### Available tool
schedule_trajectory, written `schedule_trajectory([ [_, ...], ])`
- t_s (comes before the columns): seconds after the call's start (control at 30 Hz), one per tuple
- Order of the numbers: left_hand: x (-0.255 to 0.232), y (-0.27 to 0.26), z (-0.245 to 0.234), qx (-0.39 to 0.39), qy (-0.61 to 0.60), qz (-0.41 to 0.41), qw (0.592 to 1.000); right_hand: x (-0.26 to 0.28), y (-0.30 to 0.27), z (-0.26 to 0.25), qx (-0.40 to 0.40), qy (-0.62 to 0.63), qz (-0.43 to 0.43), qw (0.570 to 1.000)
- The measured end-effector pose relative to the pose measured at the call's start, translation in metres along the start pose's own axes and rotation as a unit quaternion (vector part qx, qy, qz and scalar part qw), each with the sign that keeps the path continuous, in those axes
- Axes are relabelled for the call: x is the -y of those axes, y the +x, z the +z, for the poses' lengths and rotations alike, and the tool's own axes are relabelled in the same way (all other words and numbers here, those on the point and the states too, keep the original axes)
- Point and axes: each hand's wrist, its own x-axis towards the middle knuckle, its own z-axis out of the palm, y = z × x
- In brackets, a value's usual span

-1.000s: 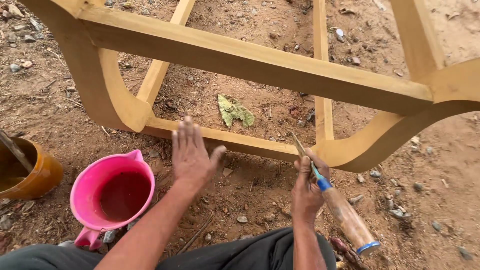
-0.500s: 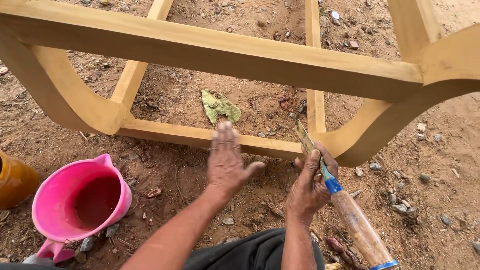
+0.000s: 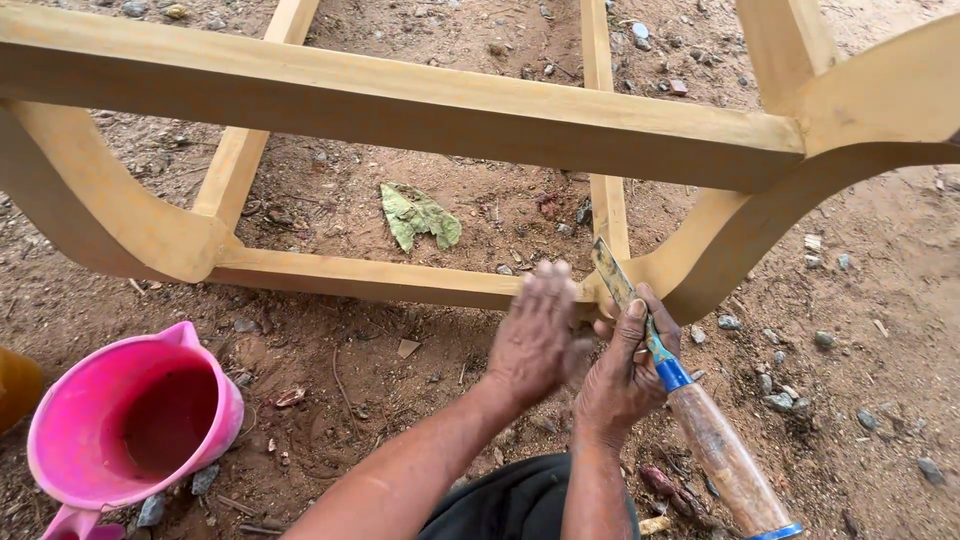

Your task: Using a chisel and a brush to detail and clean the joints of a wooden furniture frame.

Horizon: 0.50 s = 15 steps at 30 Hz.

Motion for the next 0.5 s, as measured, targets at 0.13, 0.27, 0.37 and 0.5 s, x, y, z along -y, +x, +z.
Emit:
schedule_trajectory([
  [0.13,-0.004,0.013,-0.043,0.064,-0.050,-0.072,0.994,0.003,0.001,0.001,-0.009,-0.002,0.007,1.000],
  [0.27,-0.021,-0.003,-0.056,0.144,-0.020,0.042,0.988,0.002,0.000,-0.001,-0.001,-0.035,-0.010,0.999],
  [0.37,-0.022,-0.039,-0.060,0.206,-0.098,0.115,0.967,0.005,-0.002,0.003,0.015,-0.075,0.005,0.997],
  [0.5,0.006,-0.080,-0.071,0.164,-0.337,-0.103,0.922,0.003,-0.008,0.011,0.101,-0.244,-0.204,0.943],
])
